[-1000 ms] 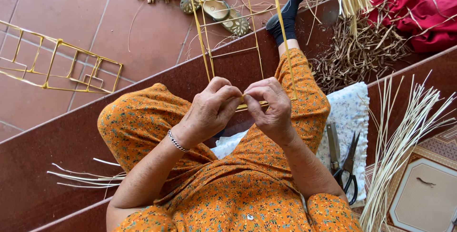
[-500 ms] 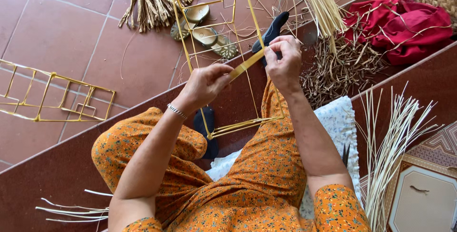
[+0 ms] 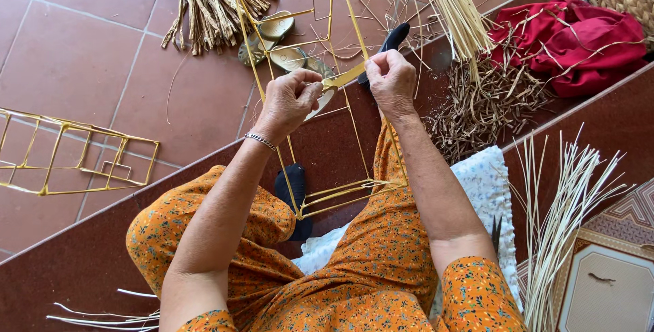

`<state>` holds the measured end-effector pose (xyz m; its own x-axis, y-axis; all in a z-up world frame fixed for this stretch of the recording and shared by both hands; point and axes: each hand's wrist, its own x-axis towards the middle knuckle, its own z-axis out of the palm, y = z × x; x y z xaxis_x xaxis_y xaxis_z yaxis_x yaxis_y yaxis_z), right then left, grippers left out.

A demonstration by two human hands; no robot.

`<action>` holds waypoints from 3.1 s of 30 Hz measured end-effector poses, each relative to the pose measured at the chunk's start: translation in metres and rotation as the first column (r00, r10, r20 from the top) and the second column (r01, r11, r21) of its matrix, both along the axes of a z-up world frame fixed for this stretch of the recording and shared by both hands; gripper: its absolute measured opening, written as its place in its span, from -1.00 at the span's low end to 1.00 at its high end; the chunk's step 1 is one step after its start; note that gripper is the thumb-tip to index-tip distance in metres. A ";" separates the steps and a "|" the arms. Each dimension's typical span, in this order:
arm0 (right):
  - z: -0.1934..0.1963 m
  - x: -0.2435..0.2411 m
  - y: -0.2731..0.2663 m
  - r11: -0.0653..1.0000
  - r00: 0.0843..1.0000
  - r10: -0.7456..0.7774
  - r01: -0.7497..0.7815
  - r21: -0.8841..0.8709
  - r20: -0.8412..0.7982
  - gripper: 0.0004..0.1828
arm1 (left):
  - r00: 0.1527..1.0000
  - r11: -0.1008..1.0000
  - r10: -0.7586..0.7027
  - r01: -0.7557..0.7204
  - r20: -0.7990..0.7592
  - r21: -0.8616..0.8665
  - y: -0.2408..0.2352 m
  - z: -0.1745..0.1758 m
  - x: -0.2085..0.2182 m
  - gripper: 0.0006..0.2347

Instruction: The person sits on the floor and wraps thin bamboo strips around a rectangular bamboo frame using tape. They secure the strips at multiple points, cut excess tape with scissors, and continue wrapping additional strips to reinforce the structure.

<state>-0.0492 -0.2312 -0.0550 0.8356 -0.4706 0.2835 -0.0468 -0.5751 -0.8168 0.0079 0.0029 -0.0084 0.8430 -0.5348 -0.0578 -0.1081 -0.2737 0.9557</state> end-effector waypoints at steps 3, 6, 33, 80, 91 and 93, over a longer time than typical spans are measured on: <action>-0.002 0.003 0.005 0.991 1.000 -0.007 0.008 0.130 -0.010 -0.89 | 1.000 1.000 0.006 -0.006 0.009 0.004 0.001 -0.002 0.000 -0.85; 0.001 0.006 0.004 0.945 0.999 -0.001 0.013 0.327 -0.038 -0.86 | 1.000 1.000 0.010 -0.010 -0.009 0.012 0.001 -0.002 -0.002 -0.85; -0.013 0.011 -0.004 0.886 0.996 0.090 -0.082 0.457 0.004 -0.82 | 0.957 0.714 -0.011 -0.195 0.290 0.672 0.065 0.061 0.033 -0.76; 0.018 0.026 0.045 0.211 0.830 0.274 -0.545 -0.812 -0.486 -0.88 | 0.813 0.727 -0.263 -0.187 0.520 0.660 0.046 -0.019 0.019 -0.86; 0.001 0.043 0.056 0.261 0.797 0.543 -0.460 -0.849 -0.265 -0.88 | 0.908 0.785 -0.132 -0.148 0.397 0.601 0.055 -0.025 0.018 -0.84; 0.009 0.038 0.035 0.211 0.818 0.475 -0.464 -0.860 -0.325 -0.81 | 0.912 0.780 -0.142 -0.136 0.385 0.611 0.051 -0.026 0.019 -0.84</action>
<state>-0.0112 -0.1960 -0.0456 0.8057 0.5393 0.2451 0.5059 -0.8417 0.1889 0.0269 0.0539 -0.0342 0.8641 -0.5016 -0.0424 -0.4309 -0.7807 0.4526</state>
